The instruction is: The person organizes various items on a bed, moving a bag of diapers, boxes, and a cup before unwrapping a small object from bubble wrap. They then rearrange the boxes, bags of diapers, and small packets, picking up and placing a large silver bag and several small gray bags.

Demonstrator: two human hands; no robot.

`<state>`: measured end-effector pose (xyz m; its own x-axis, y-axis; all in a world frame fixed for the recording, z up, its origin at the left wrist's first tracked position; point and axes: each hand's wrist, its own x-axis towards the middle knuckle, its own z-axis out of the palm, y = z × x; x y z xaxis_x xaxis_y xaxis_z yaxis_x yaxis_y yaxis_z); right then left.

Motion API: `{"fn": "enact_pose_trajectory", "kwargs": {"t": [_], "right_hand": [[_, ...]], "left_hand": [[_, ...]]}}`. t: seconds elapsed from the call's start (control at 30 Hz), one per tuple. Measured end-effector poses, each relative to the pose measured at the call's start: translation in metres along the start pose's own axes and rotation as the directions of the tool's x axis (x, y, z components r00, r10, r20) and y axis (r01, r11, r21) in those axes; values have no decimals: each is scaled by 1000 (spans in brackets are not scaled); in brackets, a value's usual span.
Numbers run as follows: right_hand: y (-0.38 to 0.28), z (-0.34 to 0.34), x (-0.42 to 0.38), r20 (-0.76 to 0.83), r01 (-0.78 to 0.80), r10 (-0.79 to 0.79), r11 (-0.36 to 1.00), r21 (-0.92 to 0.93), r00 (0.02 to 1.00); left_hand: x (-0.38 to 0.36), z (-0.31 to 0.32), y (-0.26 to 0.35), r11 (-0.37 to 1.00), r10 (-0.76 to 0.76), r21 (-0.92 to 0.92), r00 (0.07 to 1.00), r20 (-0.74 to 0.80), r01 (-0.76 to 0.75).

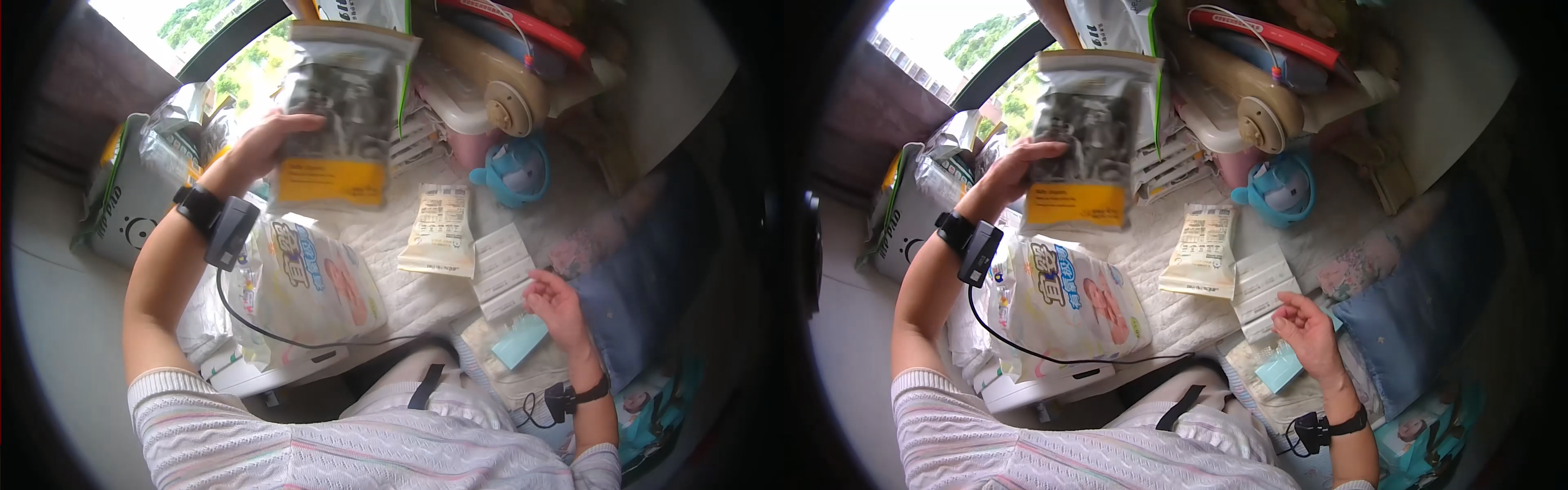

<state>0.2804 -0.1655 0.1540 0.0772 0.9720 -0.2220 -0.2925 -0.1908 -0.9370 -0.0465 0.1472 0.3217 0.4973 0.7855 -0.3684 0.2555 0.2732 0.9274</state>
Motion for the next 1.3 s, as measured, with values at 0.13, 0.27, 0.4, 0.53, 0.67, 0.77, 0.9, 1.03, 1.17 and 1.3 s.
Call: {"fn": "enact_pose_trajectory", "kwargs": {"t": [0.13,0.27,0.4,0.53,0.67,0.77,0.9,1.03,1.17,1.3], "right_hand": [[21,-9,4,-50,-135,133,990,-36,990],[20,-3,22,-102,-231,228,973,-24,968],[19,2,43,-95,-245,243,969,-11,965],[20,3,54,-97,-281,277,959,-37,956],[25,6,60,-92,-333,329,943,-24,940],[27,8,66,-68,-345,343,938,-27,937],[32,12,77,-28,-372,372,928,-14,928],[30,20,90,0,-410,410,912,-31,912],[31,23,99,49,-381,384,922,-66,922],[31,25,101,32,-390,394,916,-89,918]], "left_hand": [[24,-99,-5,993,30,-94,932,-362,-68],[73,-150,-7,993,-20,-111,898,-439,-32],[123,-188,-11,962,-28,-261,931,-364,-73],[167,-225,-36,950,63,-293,983,-170,-112],[195,-212,-65,954,116,-156,795,-595,-255],[205,-215,-76,971,144,-21,657,-740,-236],[211,-222,-78,994,111,85,653,-749,-72],[213,-205,-72,936,6,258,723,-691,239],[187,-169,-29,652,-125,462,687,-716,601],[182,-200,-54,705,246,556,583,-774,440]]}}
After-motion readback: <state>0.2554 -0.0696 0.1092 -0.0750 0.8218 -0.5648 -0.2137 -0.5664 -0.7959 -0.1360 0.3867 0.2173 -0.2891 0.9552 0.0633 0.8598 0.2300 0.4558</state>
